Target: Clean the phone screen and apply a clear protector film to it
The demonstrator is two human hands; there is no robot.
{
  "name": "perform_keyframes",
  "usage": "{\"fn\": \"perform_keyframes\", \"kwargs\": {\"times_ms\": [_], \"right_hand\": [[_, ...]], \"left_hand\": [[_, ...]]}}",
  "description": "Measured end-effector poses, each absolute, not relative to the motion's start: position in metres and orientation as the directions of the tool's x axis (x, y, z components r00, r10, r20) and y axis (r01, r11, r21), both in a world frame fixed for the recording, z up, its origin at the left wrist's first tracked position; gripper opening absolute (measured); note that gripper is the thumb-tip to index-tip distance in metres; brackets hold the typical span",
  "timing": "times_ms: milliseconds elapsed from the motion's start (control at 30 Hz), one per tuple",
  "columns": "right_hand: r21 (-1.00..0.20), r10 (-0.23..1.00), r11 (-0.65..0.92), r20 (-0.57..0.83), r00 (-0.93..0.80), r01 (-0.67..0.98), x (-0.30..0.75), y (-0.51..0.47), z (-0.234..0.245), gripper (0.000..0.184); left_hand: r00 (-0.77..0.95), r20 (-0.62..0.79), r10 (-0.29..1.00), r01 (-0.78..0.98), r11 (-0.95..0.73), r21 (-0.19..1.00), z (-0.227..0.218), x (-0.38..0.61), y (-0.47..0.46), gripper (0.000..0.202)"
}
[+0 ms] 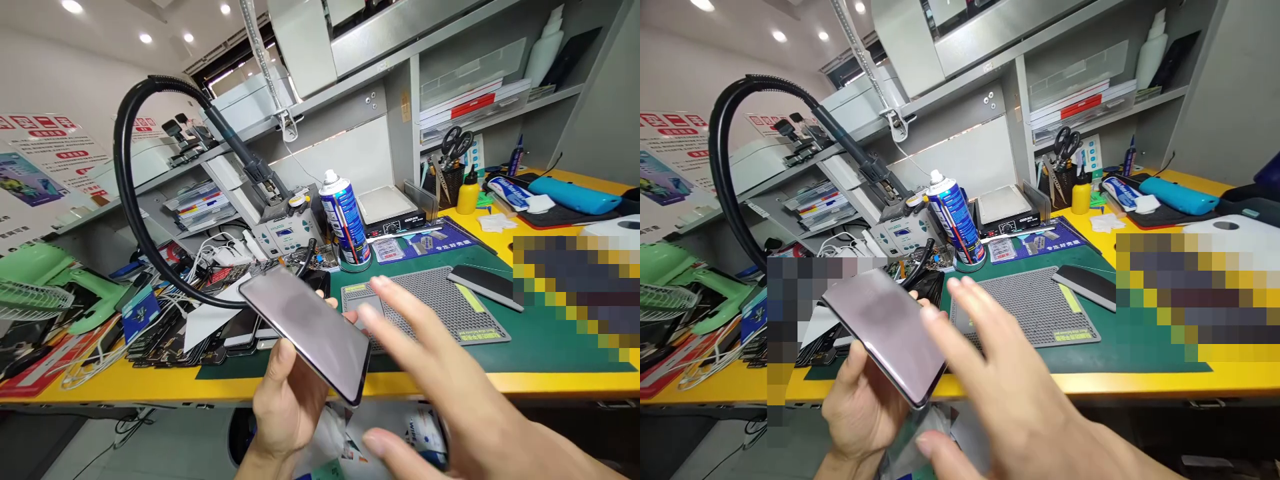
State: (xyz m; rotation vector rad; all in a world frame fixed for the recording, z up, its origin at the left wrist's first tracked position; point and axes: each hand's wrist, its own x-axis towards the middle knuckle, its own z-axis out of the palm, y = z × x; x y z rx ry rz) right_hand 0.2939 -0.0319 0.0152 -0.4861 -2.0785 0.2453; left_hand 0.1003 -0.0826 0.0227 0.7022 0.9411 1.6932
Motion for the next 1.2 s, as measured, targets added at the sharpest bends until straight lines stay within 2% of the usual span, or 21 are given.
{"fn": "perform_keyframes", "kwargs": {"times_ms": [67,133,200,267,333,467,633,700,833,1000,1200], "right_hand": [[-0.54,0.587,0.809,0.716,-0.378,0.232,0.301,-0.032,0.008,0.07],[-0.71,0.705,0.691,0.618,-0.348,0.138,0.303,-0.029,-0.001,0.062],[-0.84,0.753,0.543,0.498,-0.43,-0.021,0.299,-0.027,-0.008,0.048],[-0.905,0.746,0.4,0.413,-0.523,-0.144,0.294,-0.027,-0.01,0.039],[-0.926,0.75,0.325,0.377,-0.544,-0.193,0.29,-0.029,-0.01,0.035],[-0.943,0.824,0.286,0.332,-0.46,-0.168,0.289,-0.034,-0.014,0.035],[-0.995,0.877,0.058,0.092,-0.472,-0.085,0.294,-0.038,-0.019,0.041],[-0.996,0.871,-0.005,0.039,-0.489,-0.087,0.295,-0.038,-0.018,0.043],[-0.991,0.837,-0.052,0.026,-0.546,-0.127,0.297,-0.037,-0.018,0.042],[-0.989,0.823,-0.035,0.051,-0.565,-0.14,0.299,-0.036,-0.021,0.037],[-0.992,0.858,0.05,0.104,-0.502,-0.12,0.295,-0.04,-0.016,0.03]], "left_hand": [[-0.245,-0.012,0.969,-0.552,-0.129,0.824,0.027,0.098,-0.084,0.056],[-0.192,-0.023,0.981,-0.593,-0.097,0.799,0.027,0.095,-0.083,0.058],[-0.136,-0.037,0.99,-0.625,-0.057,0.778,0.023,0.093,-0.082,0.06],[-0.084,-0.059,0.995,-0.655,-0.01,0.756,0.017,0.091,-0.082,0.062],[-0.04,-0.072,0.997,-0.684,0.025,0.729,0.014,0.092,-0.083,0.063],[0.029,-0.067,0.997,-0.729,0.067,0.681,0.014,0.096,-0.085,0.062],[0.12,-0.07,0.99,-0.76,0.138,0.636,0.019,0.102,-0.085,0.064],[0.146,-0.077,0.986,-0.766,0.162,0.622,0.021,0.103,-0.084,0.066],[0.155,-0.093,0.983,-0.773,0.18,0.608,0.023,0.104,-0.084,0.068],[0.138,-0.118,0.983,-0.768,0.181,0.614,0.022,0.103,-0.086,0.069],[0.085,-0.178,0.98,-0.739,0.182,0.648,0.019,0.104,-0.089,0.041]]}}
